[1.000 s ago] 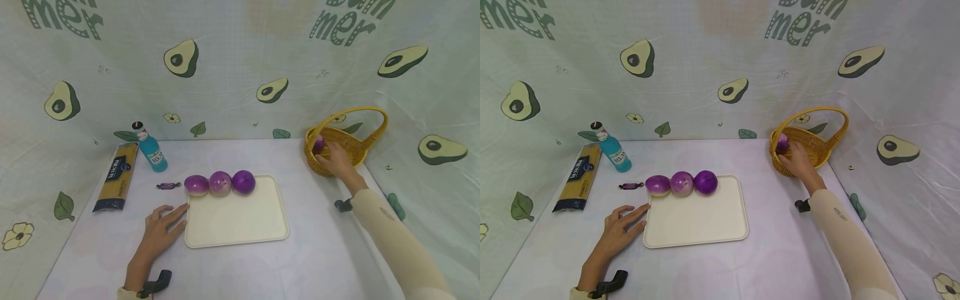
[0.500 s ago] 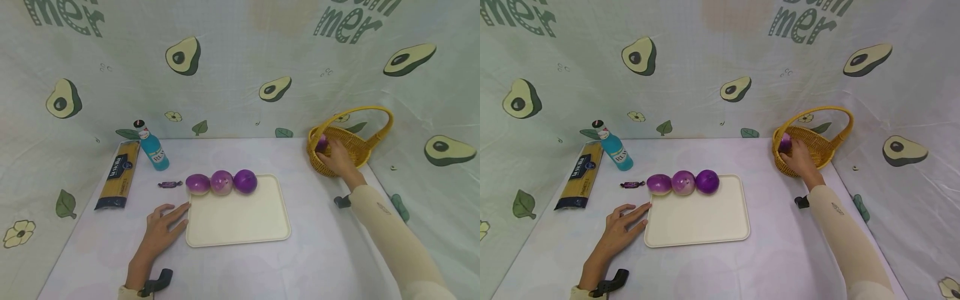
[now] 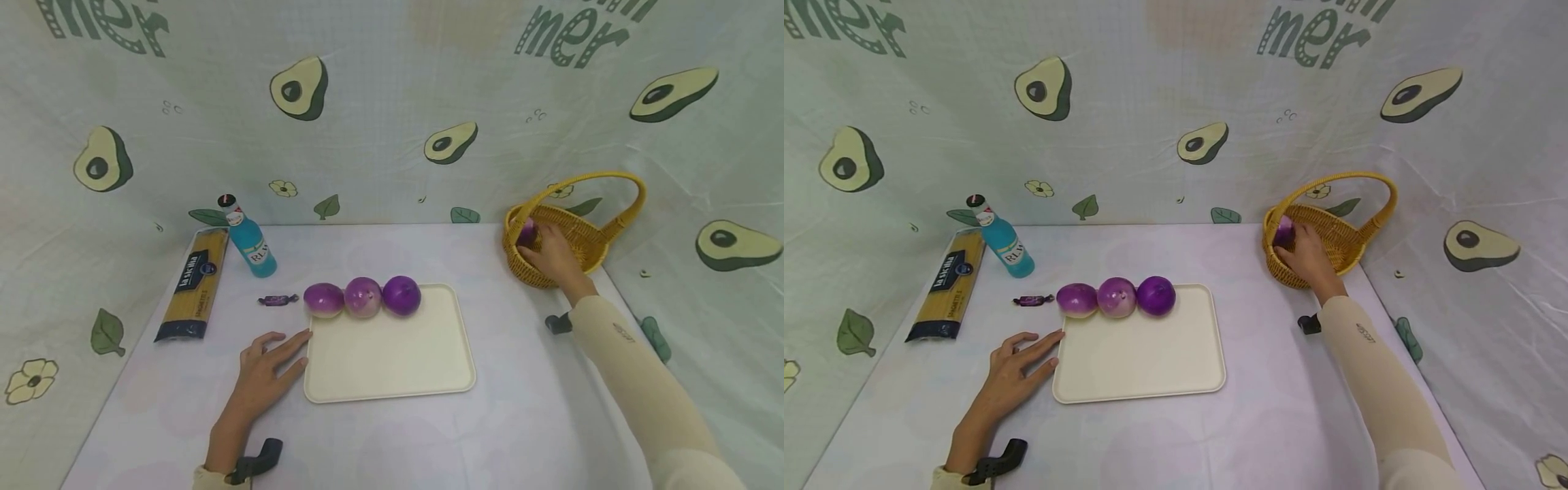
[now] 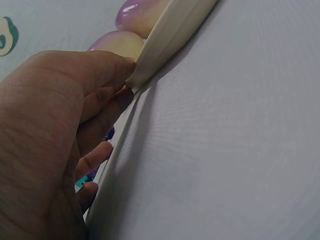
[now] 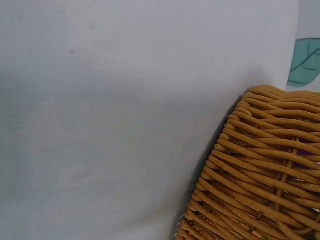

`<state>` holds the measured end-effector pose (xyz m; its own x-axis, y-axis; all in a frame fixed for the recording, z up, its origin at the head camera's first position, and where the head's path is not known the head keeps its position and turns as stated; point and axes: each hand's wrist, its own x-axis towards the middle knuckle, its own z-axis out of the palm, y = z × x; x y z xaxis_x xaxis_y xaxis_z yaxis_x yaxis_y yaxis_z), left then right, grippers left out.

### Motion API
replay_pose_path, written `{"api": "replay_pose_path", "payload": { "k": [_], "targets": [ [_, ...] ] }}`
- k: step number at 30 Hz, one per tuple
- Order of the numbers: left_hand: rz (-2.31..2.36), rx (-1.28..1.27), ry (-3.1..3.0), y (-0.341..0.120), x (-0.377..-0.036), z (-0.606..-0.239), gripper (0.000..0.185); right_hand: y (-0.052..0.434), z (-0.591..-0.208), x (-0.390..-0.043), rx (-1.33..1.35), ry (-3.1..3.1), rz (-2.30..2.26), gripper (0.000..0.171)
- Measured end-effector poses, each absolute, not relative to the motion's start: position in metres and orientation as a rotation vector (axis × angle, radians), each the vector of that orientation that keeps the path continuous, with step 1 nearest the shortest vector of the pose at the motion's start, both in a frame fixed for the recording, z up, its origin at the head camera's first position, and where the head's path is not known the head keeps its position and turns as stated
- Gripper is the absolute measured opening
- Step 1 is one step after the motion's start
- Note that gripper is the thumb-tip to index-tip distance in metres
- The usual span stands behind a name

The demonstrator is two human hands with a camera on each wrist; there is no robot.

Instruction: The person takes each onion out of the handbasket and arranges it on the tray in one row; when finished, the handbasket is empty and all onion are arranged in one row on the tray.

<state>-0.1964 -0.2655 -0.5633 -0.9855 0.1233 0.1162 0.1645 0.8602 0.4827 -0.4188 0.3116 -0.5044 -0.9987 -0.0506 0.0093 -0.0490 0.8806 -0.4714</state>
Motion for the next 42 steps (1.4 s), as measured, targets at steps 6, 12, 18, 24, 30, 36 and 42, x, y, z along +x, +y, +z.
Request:
{"api": "replay_pose_path", "payload": {
  "k": [6, 12, 18, 24, 30, 36, 42],
  "targets": [
    [-0.780, -0.232, -2.953, -0.265, -0.197, -0.564, 0.050, 0.312, -0.504, -0.421, -0.050, 3.014, -0.811, 0.083],
    [-0.784, -0.253, -2.930, -0.265, -0.197, -0.561, 0.050, 0.314, -0.505, -0.426, -0.060, 3.011, -0.818, 0.086],
    [-0.780, -0.250, -2.930, -0.265, -0.197, -0.563, 0.050, 0.314, -0.507, -0.432, -0.082, 3.028, -0.825, 0.082],
    [-0.783, -0.260, -2.923, -0.266, -0.197, -0.565, 0.050, 0.315, -0.512, -0.438, -0.087, 3.044, -0.844, 0.077],
    [-0.790, -0.265, -2.922, -0.266, -0.198, -0.566, 0.050, 0.316, -0.516, -0.443, -0.078, 3.042, -0.843, 0.075],
    [-0.800, -0.260, -2.922, -0.266, -0.198, -0.563, 0.050, 0.311, -0.514, -0.444, -0.069, 3.025, -0.858, 0.075],
    [-0.793, -0.255, -2.927, -0.266, -0.199, -0.562, 0.050, 0.310, -0.513, -0.444, -0.048, 3.047, -0.862, 0.076]
  ]
}}
